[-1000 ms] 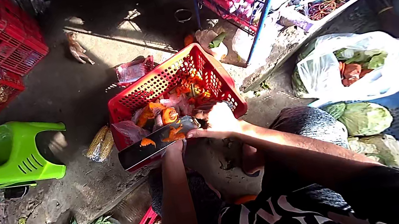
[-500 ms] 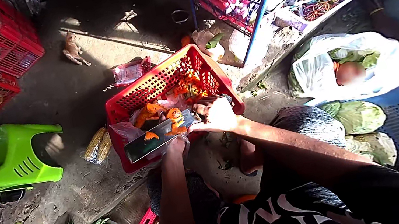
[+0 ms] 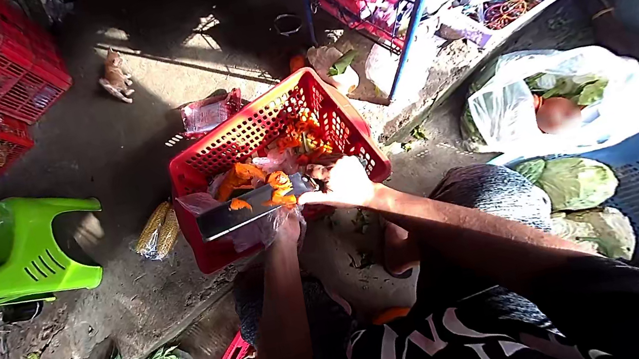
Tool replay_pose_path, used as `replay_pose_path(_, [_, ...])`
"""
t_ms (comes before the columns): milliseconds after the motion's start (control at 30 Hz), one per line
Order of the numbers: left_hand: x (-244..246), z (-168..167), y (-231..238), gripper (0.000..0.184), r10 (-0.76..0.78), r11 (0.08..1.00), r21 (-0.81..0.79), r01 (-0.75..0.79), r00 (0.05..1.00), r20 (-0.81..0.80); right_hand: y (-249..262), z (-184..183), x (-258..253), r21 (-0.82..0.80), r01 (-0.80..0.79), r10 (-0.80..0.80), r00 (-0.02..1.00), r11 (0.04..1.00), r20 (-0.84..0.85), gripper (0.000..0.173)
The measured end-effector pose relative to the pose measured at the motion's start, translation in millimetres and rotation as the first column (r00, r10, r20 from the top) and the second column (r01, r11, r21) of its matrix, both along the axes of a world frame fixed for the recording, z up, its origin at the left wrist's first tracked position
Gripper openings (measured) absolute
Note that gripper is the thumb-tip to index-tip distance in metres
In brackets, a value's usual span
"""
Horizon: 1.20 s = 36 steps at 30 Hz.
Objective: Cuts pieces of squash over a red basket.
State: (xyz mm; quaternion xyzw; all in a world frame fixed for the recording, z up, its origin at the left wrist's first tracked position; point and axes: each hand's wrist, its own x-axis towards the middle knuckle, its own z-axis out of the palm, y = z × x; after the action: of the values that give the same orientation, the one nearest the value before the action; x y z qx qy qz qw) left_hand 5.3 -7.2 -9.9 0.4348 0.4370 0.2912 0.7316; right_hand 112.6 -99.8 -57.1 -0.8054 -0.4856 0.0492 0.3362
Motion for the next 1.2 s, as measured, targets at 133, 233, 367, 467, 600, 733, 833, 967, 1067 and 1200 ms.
replay_pose_path(133, [9.0, -29.3, 4.0, 0.028, 0.048, 0.955, 0.288, -0.066, 0.996, 0.069, 5.1, 23.0, -13.3, -0.255, 0.018, -0.101, 0.943, 0.967, -0.317, 0.082])
replay_pose_path(233, [8.7, -9.5, 9.1, 0.018, -0.009, 0.995, 0.098, 0.010, 1.000, -0.003, 4.3, 19.2, -3.8, -0.282, -0.008, -0.072, 0.960, 0.959, -0.271, 0.088])
replay_pose_path(367, [6.4, 0.7, 15.8, 0.017, -0.042, 0.994, -0.104, 0.040, 0.999, -0.017, -1.9, 29.8, 14.8, -0.275, -0.123, 0.037, 0.953, 0.954, -0.300, 0.084])
replay_pose_path(467, [8.7, 0.3, 19.2, 0.028, -0.034, 0.993, -0.112, 0.031, 0.999, -0.021, -1.0, 28.2, 21.0, -0.226, -0.123, -0.024, 0.830, 0.966, -0.558, 0.076])
replay_pose_path(600, [9.1, -5.7, 23.2, 0.033, -0.083, 0.996, -0.037, 0.082, 0.996, -0.024, 0.5, 22.7, 23.1, -0.238, -0.076, -0.097, 0.766, 0.968, -0.635, 0.078])
replay_pose_path(733, [10.1, -7.1, 20.7, 0.031, -0.101, 0.992, -0.080, 0.100, 0.995, -0.016, 2.5, 26.9, 15.5, -0.354, -0.019, -0.120, 0.922, 0.935, -0.367, 0.081])
replay_pose_path(833, [10.2, 0.9, 8.5, 0.020, -0.063, 0.997, -0.060, 0.057, 0.992, -0.111, 0.6, 24.4, 4.0, -0.266, -0.003, -0.035, 0.990, 0.964, -0.137, 0.084])
replay_pose_path(967, [4.5, 6.7, 6.8, 0.017, -0.076, 0.994, -0.086, 0.065, 0.988, -0.136, 2.5, 6.6, 3.6, -0.019, -0.012, 0.014, 0.997, 1.000, 0.080, 0.084])
replay_pose_path(1067, [3.6, 10.8, 14.3, 0.024, -0.029, 0.988, -0.152, 0.024, 0.999, -0.031, 0.2, 4.7, 22.0, -0.115, 0.076, -0.071, 0.996, 0.990, 0.045, 0.087])
replay_pose_path(1200, [-9.8, 10.0, 29.3, 0.038, 0.023, 0.987, -0.161, -0.003, 0.993, 0.118, -6.8, 23.9, 66.2, -0.457, 0.227, -0.334, 0.928, 0.860, -0.166, 0.090])
